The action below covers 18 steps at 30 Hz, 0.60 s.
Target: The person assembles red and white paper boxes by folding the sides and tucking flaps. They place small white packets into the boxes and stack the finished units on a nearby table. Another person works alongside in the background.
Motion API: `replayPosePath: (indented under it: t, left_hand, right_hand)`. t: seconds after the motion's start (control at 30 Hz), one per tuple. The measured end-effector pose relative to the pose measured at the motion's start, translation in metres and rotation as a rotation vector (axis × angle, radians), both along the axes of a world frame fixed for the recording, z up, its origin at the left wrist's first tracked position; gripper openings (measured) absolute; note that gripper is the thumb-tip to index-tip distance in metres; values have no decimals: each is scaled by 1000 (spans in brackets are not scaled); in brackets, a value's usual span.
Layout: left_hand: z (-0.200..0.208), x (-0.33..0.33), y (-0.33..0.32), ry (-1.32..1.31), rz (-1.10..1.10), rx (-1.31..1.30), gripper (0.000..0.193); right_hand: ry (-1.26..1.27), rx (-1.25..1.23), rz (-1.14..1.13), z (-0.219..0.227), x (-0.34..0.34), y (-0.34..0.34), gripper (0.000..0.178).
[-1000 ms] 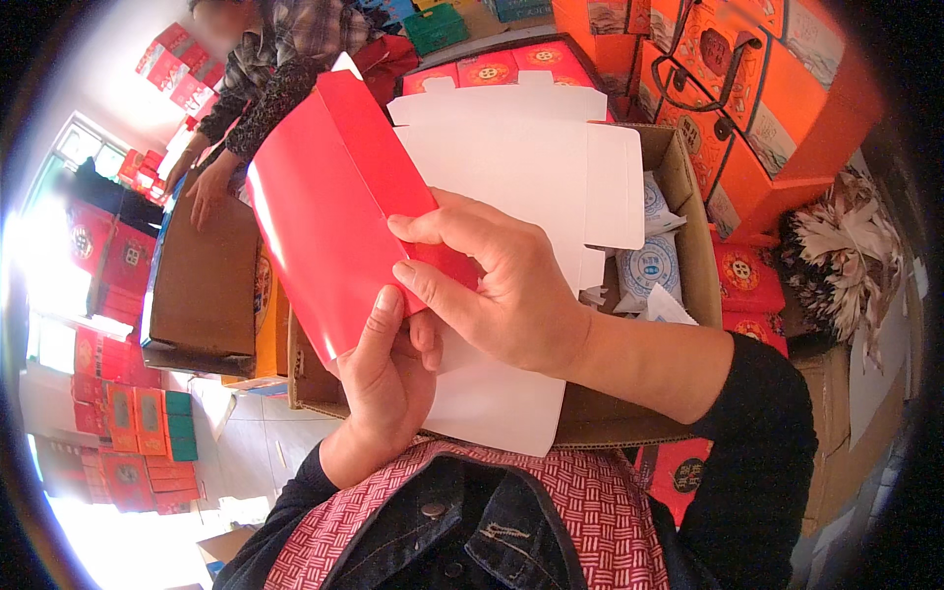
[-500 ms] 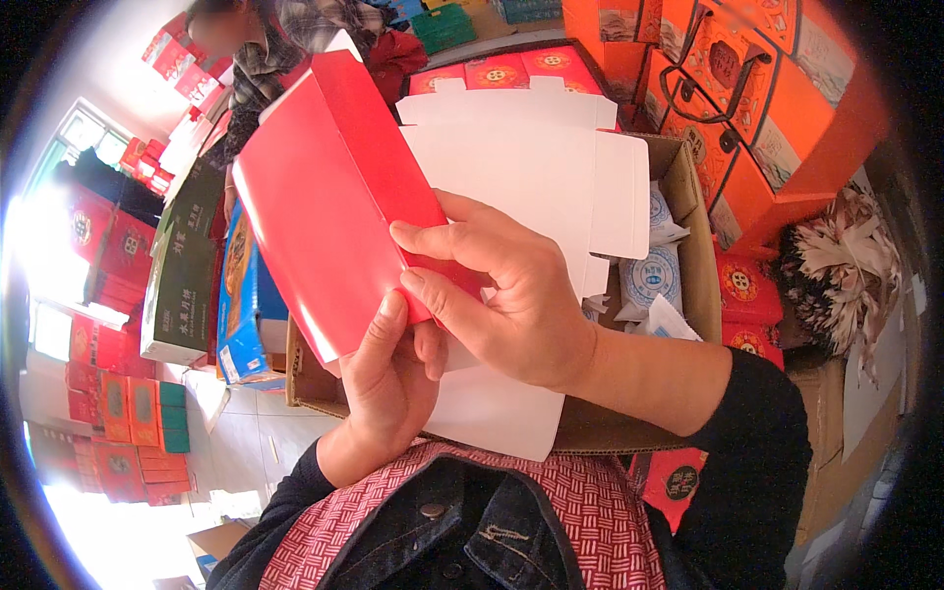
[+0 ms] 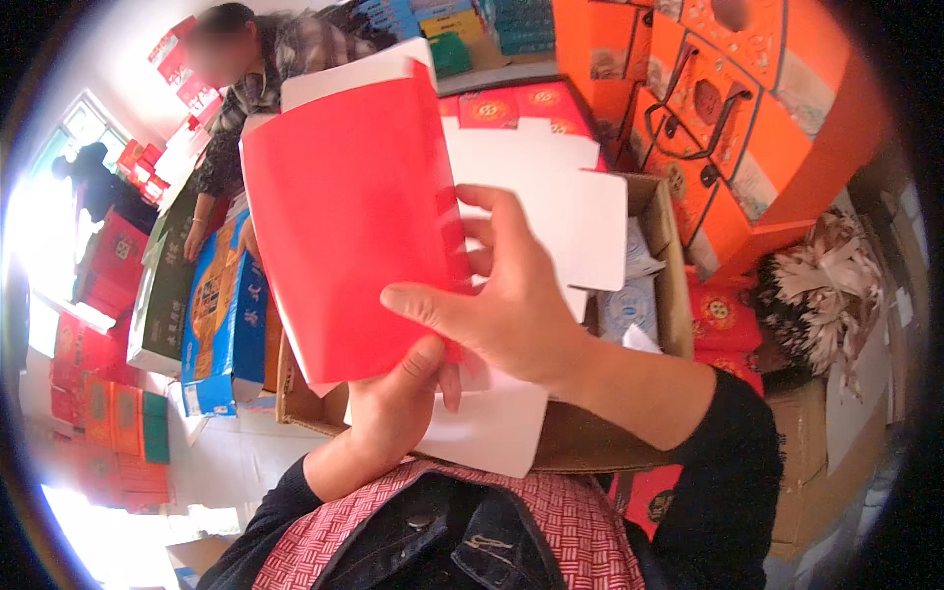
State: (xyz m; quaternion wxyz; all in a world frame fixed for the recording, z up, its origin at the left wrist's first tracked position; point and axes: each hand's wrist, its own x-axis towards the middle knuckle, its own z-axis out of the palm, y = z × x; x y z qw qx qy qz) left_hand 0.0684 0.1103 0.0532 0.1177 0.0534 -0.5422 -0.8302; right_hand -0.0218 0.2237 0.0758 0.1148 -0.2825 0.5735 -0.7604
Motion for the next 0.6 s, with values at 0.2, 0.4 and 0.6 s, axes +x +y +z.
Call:
replayPosePath:
  t: [0.2, 0.4, 0.6]
  left_hand:
    - [-10, 5, -16, -205, -542, -119, 32]
    - [12, 27, -75, 602, 51, -719, 59]
    - [46, -34, -64, 490, 137, -379, 94]
  right_hand:
    - [-18, -7, -92, -12, -14, -1, 66]
    - [-33, -69, -18, 1, -27, 16, 59]
    - [130, 57, 98, -11, 0, 12, 61]
